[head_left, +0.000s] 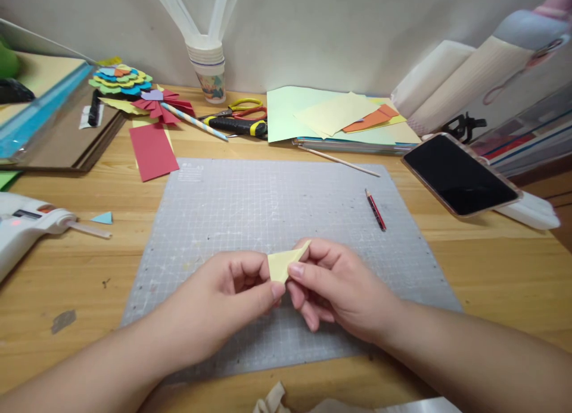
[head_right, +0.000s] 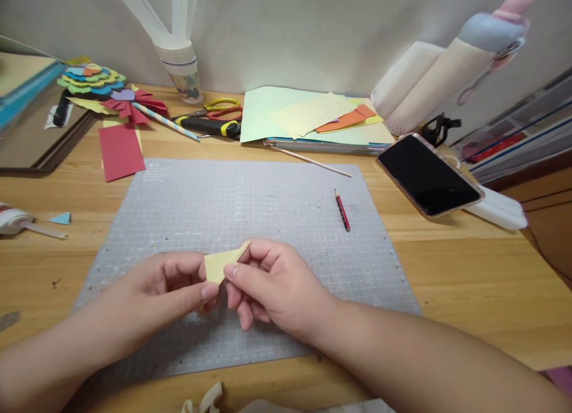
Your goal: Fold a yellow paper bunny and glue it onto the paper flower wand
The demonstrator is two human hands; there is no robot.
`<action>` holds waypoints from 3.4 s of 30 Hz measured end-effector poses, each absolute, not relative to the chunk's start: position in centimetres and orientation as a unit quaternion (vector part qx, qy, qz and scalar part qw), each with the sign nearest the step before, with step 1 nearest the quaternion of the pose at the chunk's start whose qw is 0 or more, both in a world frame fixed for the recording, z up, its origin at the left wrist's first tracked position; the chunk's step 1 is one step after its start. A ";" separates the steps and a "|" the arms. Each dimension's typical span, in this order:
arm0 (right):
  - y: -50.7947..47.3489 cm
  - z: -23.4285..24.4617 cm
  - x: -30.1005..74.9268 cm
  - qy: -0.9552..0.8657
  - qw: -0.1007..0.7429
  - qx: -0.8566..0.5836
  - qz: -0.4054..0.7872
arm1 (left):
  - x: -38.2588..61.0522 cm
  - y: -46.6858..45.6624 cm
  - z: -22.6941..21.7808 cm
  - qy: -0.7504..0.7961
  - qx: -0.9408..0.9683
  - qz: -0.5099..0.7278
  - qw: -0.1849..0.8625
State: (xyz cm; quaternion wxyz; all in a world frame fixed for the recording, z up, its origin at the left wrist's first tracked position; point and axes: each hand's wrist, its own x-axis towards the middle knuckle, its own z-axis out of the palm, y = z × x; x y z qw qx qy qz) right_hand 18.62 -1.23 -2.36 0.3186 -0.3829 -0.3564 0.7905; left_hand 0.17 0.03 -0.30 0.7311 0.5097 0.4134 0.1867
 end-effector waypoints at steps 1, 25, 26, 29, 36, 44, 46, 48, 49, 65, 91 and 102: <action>-1.2 -2.4 18.6 -0.360 0.330 -0.390 0.781 | 0.2 0.1 -0.3 0.424 0.510 0.186 0.725; -1.4 -2.1 18.1 -0.242 0.311 -0.386 0.834 | -1.2 -0.7 -0.9 0.348 0.864 0.320 0.176; -1.4 -2.0 18.1 -0.249 0.313 -0.390 0.829 | -1.2 -0.8 -0.9 0.351 0.862 0.321 0.174; -1.5 -1.8 18.2 -0.259 0.318 -0.400 0.820 | -1.2 -0.8 -0.7 0.358 0.861 0.317 0.175; -1.5 -1.7 18.2 -0.272 0.320 -0.394 0.817 | -1.3 -1.0 -0.8 0.359 0.857 0.319 0.188; -1.7 -1.4 18.3 -0.370 0.305 -0.429 0.765 | -0.9 -1.1 -0.4 0.377 0.835 0.317 0.247; -1.8 -1.2 18.2 -0.380 0.305 -0.441 0.754 | -0.8 -1.1 -0.3 0.383 0.822 0.319 0.277; -1.8 -1.0 18.2 -0.385 0.311 -0.445 0.746 | -0.7 -1.1 -0.3 0.389 0.809 0.323 0.300; -1.8 -1.0 18.2 -0.387 0.313 -0.444 0.745 | -0.7 -1.1 -0.4 0.390 0.805 0.325 0.306; -1.6 -1.4 18.3 -0.286 0.305 -0.403 0.814 | -1.0 -1.4 -0.6 0.343 0.873 0.308 0.158; -2.3 -1.3 18.2 -0.387 0.330 -0.428 0.747 | 0.6 -1.0 -0.7 0.471 0.399 0.339 0.710; -2.5 -1.3 18.0 -0.401 0.327 -0.425 0.743 | 0.8 -0.6 -0.2 0.471 0.387 0.342 0.716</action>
